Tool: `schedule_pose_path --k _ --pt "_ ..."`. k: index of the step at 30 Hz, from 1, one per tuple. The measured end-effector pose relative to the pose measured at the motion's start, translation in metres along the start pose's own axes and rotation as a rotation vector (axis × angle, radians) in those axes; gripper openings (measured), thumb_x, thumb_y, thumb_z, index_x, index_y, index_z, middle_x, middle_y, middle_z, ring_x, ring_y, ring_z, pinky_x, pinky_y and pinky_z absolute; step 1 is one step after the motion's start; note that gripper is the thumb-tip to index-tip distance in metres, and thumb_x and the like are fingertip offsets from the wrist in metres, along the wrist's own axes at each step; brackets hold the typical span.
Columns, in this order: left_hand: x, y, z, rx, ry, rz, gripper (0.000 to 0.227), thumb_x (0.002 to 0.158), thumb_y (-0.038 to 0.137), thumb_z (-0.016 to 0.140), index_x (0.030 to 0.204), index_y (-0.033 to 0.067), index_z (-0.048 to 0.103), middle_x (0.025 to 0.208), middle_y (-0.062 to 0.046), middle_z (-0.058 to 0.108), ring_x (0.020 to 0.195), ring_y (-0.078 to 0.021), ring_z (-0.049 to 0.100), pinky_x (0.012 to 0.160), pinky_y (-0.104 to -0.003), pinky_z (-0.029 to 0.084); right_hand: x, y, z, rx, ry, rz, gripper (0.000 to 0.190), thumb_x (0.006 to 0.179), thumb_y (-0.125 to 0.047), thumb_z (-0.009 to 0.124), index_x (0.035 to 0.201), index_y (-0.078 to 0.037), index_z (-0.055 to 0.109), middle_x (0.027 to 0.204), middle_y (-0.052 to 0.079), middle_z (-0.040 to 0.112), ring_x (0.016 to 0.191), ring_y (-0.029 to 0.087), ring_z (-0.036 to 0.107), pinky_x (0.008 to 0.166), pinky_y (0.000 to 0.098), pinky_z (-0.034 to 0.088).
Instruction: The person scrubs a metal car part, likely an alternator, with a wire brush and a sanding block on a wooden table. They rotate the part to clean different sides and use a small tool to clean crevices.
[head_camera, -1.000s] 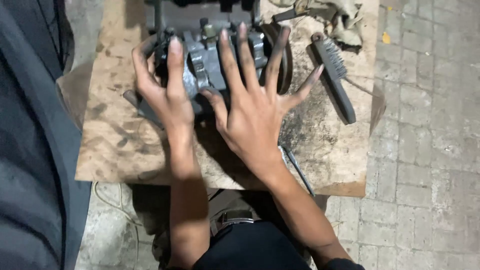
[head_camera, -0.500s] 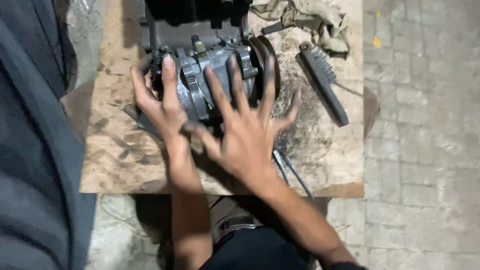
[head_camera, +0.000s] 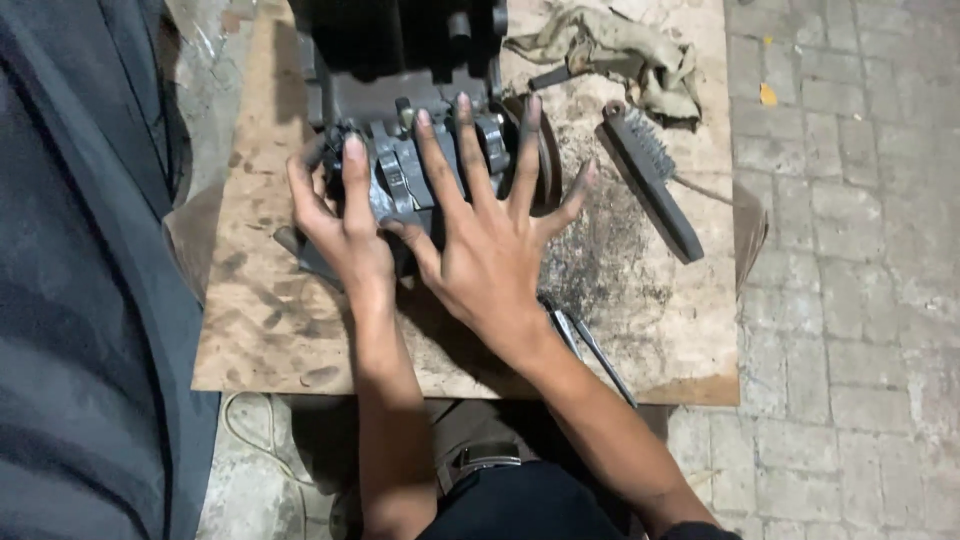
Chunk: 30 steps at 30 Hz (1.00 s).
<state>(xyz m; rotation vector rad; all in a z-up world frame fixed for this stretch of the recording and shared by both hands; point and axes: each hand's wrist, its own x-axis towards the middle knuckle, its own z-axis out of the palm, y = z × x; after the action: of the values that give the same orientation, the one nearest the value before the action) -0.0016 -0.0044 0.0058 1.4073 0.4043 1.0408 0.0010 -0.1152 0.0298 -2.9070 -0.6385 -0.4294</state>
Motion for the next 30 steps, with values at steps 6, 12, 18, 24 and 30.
schedule_pose_path --k 6,12,18,24,30 --pt "0.001 -0.004 0.0 0.032 0.013 0.016 0.032 0.099 0.036 0.066 0.117 0.0097 0.06 0.111 -0.009 0.072 0.103 -0.0201 0.07 0.093 -0.029 0.056 -0.03 0.005 -0.016 -0.046 -0.192 -0.004 0.096 0.085 -0.089 0.003 0.167 -0.04 0.006 0.17 -0.006 -0.01 0.156 0.038 -0.013 0.111 0.0801 -0.016" --pt "0.003 -0.01 0.0 -0.007 0.041 -0.008 0.035 0.096 0.035 0.069 0.115 0.0079 0.06 0.111 -0.012 0.073 0.105 -0.0223 0.072 0.095 -0.03 0.058 -0.009 0.002 -0.023 0.079 -0.044 -0.047 0.093 0.09 -0.087 0.014 0.166 -0.034 0.024 0.172 -0.001 0.011 0.157 0.039 -0.001 0.109 0.0821 -0.014" --pt "0.0 -0.001 -0.002 0.038 0.005 0.018 0.033 0.099 0.036 0.065 0.117 0.0089 0.059 0.11 -0.009 0.071 0.104 -0.0203 0.069 0.095 -0.03 0.056 -0.035 0.011 -0.028 0.037 -0.056 -0.065 0.087 0.093 -0.087 0.037 0.165 -0.039 0.025 0.172 -0.006 0.014 0.159 0.035 0.008 0.11 0.0821 -0.009" --pt "0.005 -0.019 -0.001 -0.056 0.049 -0.035 0.031 0.096 0.033 0.071 0.113 0.0096 0.061 0.109 -0.013 0.074 0.101 -0.0197 0.072 0.091 -0.028 0.058 -0.006 -0.002 -0.023 0.052 -0.016 -0.074 0.098 0.089 -0.088 0.012 0.164 -0.026 0.019 0.173 -0.001 0.023 0.16 0.038 0.008 0.112 0.0803 -0.012" --pt "0.001 0.0 0.002 -0.024 0.017 -0.017 0.028 0.099 0.034 0.065 0.114 0.0107 0.059 0.107 -0.008 0.07 0.099 -0.0157 0.068 0.091 -0.026 0.054 -0.016 -0.009 -0.029 -0.007 -0.237 -0.038 0.108 0.08 -0.096 0.01 0.168 -0.033 0.007 0.171 0.0 -0.006 0.161 0.035 -0.006 0.11 0.0781 -0.017"
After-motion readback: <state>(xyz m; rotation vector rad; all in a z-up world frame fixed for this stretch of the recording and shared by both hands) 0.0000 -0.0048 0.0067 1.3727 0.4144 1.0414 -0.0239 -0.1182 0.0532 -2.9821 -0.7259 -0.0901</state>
